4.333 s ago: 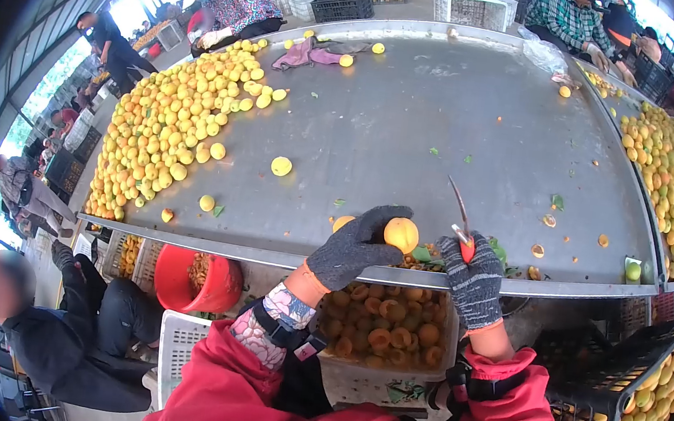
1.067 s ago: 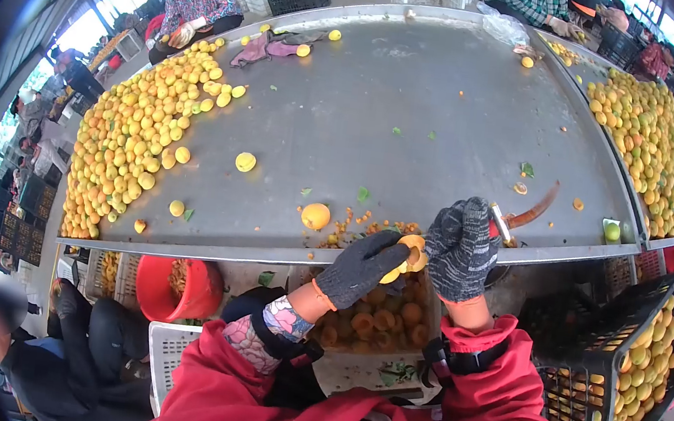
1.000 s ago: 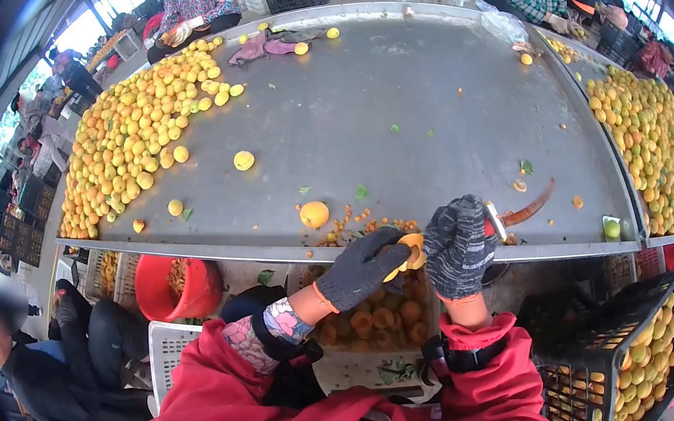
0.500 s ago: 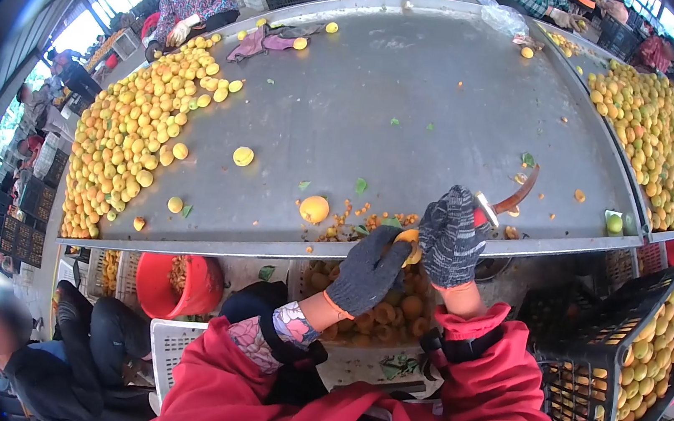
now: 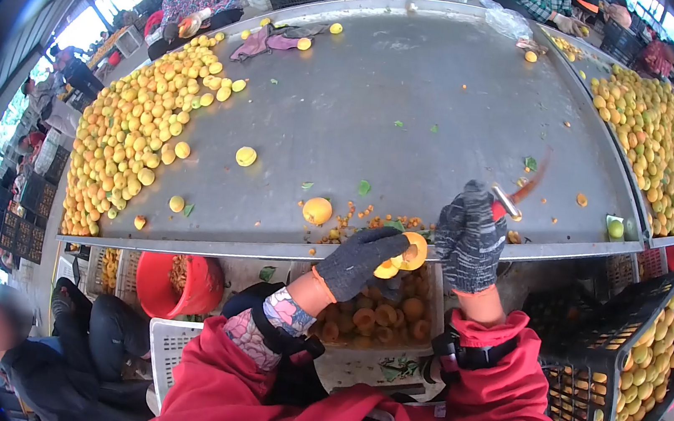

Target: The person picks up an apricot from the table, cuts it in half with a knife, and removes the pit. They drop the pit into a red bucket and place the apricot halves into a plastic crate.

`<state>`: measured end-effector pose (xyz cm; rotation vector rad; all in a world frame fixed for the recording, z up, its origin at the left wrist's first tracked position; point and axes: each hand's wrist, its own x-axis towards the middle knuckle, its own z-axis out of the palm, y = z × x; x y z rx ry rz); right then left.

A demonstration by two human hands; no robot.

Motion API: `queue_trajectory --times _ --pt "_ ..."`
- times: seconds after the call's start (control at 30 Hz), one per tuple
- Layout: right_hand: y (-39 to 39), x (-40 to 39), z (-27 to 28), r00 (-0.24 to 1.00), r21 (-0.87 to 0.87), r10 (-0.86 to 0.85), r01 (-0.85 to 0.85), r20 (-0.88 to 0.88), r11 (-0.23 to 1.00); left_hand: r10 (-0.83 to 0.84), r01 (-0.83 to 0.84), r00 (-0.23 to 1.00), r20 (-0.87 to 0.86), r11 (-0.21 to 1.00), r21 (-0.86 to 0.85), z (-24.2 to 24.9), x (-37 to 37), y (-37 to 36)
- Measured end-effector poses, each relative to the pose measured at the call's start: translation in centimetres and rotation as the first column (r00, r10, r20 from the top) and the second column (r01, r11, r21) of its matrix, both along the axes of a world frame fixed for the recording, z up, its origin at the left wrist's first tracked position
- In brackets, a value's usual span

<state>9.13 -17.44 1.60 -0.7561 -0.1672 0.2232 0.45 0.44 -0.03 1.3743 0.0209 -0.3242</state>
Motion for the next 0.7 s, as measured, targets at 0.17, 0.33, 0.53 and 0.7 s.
queue_trajectory --times 0.17,0.33,0.53,0.7 --pt "0.4 -0.2 -0.4 0.856 -0.798 0.277 0.227 0.437 0.558 -0.235 -0.282 0.710 0.664 0.769 0.574 -0.7 0.7 2.7" --pt "1.9 -1.3 -1.8 0.914 -0.740 0.217 0.119 0.342 0.661 -0.063 -0.232 0.868 0.493 0.825 0.516 -0.3 1.1 2.3" --pt "1.7 -2.3 -0.5 0.963 -0.334 0.173 -0.235 -0.206 0.913 0.173 -0.173 0.975 0.143 0.985 -0.014 1.2 1.1 -0.3" --pt "2.6 -2.9 -0.1 0.993 -0.455 -0.050 -0.002 -0.103 0.891 0.203 -0.185 0.969 0.139 0.974 -0.128 1.2 0.7 0.3"
